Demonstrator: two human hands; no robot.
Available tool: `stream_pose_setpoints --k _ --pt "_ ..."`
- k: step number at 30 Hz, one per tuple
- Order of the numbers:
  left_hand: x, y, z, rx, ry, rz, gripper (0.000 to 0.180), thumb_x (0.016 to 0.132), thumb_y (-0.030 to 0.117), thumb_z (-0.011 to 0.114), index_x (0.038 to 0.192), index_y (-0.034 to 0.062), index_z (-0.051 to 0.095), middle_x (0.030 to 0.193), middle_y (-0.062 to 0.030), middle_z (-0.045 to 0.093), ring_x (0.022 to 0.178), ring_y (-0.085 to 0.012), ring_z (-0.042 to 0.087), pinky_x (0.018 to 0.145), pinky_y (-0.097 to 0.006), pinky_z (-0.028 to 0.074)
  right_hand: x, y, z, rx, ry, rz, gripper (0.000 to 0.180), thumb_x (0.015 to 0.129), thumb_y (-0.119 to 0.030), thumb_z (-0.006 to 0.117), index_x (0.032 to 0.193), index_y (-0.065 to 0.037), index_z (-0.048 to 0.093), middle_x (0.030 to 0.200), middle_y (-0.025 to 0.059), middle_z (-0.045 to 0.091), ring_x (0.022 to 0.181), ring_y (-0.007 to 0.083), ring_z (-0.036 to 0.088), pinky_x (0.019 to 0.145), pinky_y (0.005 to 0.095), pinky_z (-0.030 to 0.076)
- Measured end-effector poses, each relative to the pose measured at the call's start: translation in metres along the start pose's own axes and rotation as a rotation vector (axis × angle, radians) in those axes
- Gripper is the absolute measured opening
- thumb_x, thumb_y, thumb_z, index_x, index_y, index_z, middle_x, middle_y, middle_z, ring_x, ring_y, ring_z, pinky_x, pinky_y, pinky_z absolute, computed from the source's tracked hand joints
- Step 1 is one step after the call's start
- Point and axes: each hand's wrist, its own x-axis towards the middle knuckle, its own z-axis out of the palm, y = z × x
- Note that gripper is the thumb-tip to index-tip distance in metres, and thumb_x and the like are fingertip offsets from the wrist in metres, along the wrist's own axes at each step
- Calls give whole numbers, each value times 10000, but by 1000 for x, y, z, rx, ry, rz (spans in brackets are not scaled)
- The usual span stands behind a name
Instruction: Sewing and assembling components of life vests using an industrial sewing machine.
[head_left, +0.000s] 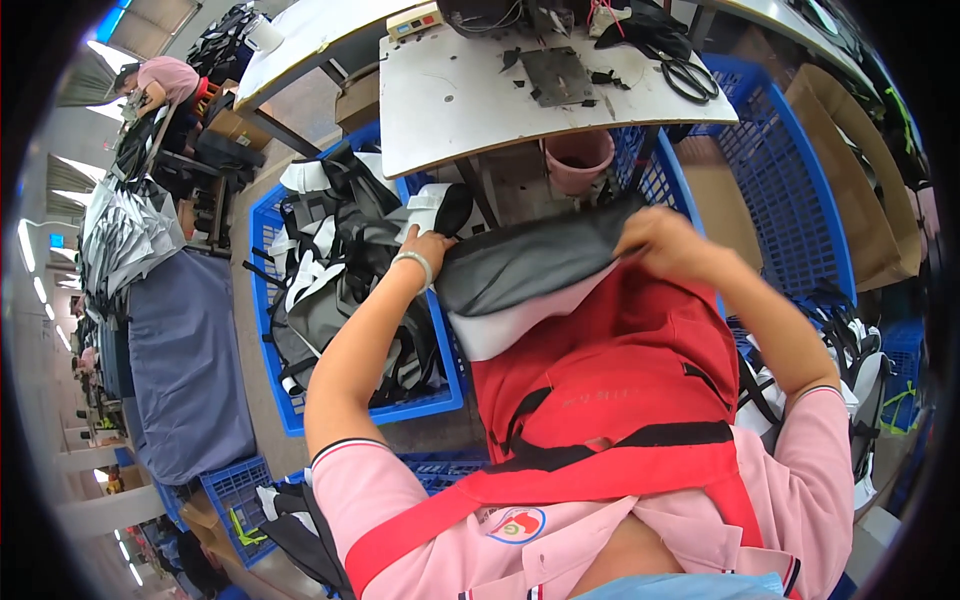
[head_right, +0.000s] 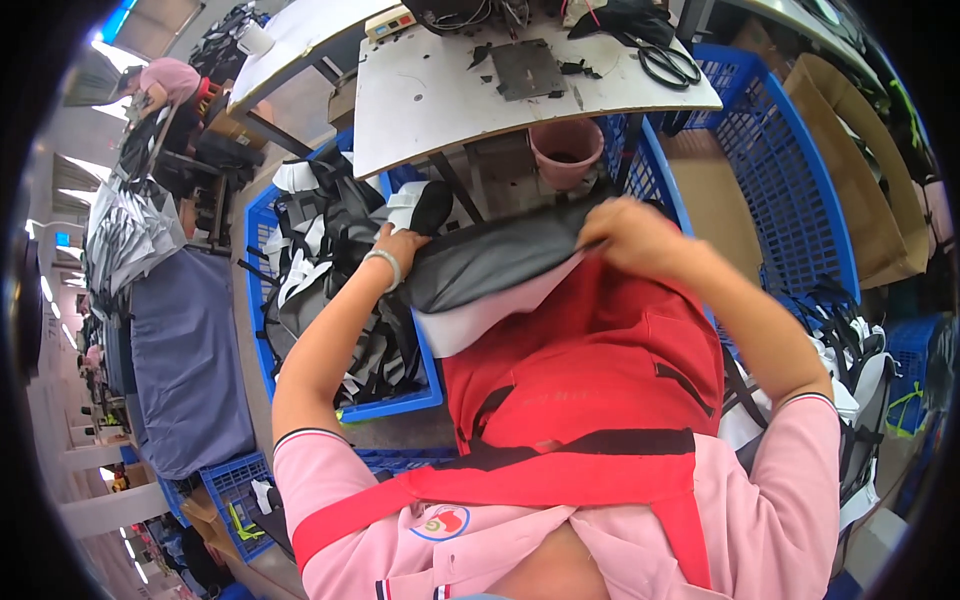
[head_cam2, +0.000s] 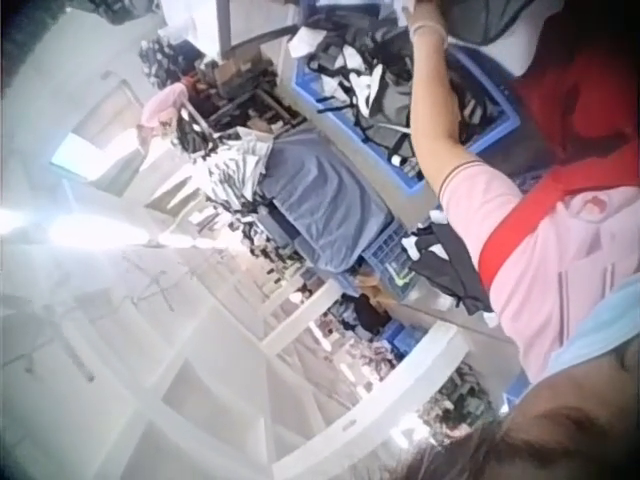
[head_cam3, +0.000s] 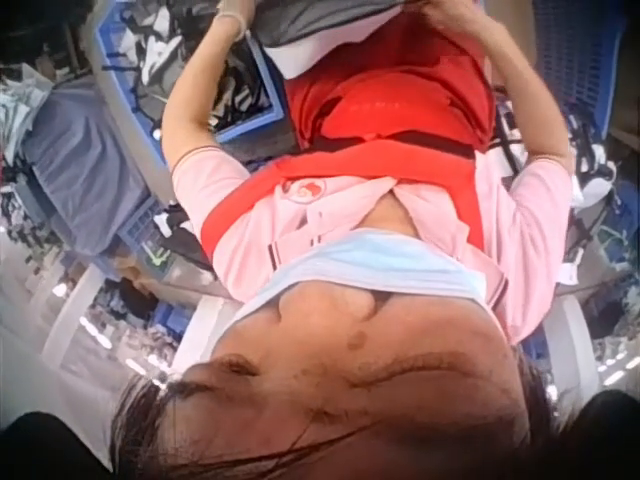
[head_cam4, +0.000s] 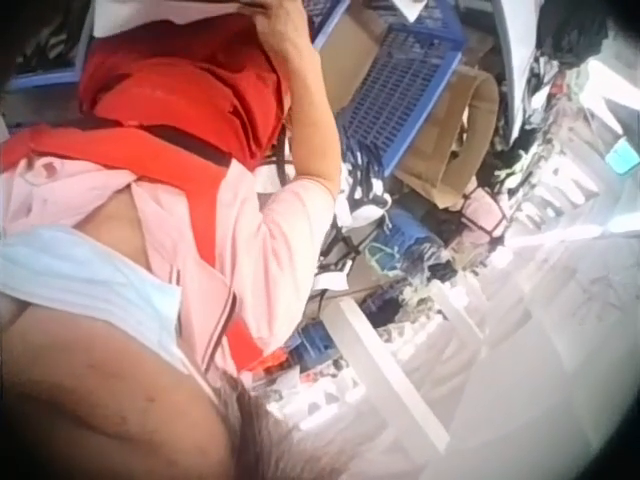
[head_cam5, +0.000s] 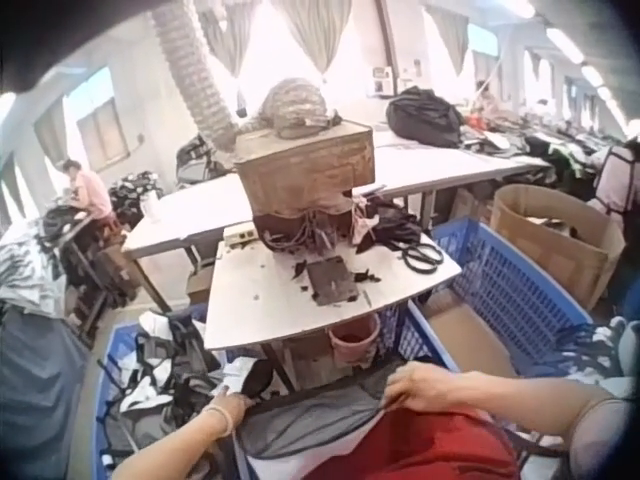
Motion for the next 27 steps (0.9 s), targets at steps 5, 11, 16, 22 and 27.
stream_pose_setpoints --k 5,11,16,22,27 --pt "-12 9 -30 -72 314 136 482 787 5 510 1250 119 575 1180 -43 611 1198 -194 507 1113 -474 249 -33 44 -58 15 62 95 182 711 7 663 877 -57 700 866 81 638 893 280 575 823 360 449" --pt "-40 51 -91 -249 277 293 95 681 66 583 749 73 648 817 -160 661 863 -306 633 980 -442 390 -45 33 -88 -198 -275 423 353 666 61 593 971 -79 704 1025 102 653 1041 294 582 928 367 448" --pt "-79 145 -184 -815 565 824 135 765 100 674 726 37 561 666 -103 529 692 -280 553 883 -430 425 -30 -49 -100 448 -193 176 305 891 -211 597 1126 -24 649 1103 137 661 1035 255 620 912 322 462" --pt "-75 177 -252 -491 808 828 173 738 124 683 679 65 531 641 -57 508 637 -234 523 697 -353 429 -41 -116 -99 -43 -330 75 420 886 -391 607 1048 -4 622 991 166 664 956 374 609 819 429 479" --pt "-60 156 -255 -434 481 656 262 826 287 632 717 49 606 699 -91 588 698 -255 575 699 -359 408 -17 -76 -76 103 -331 291 280 882 -273 602 1052 -52 631 859 192 651 873 381 617 758 439 476"
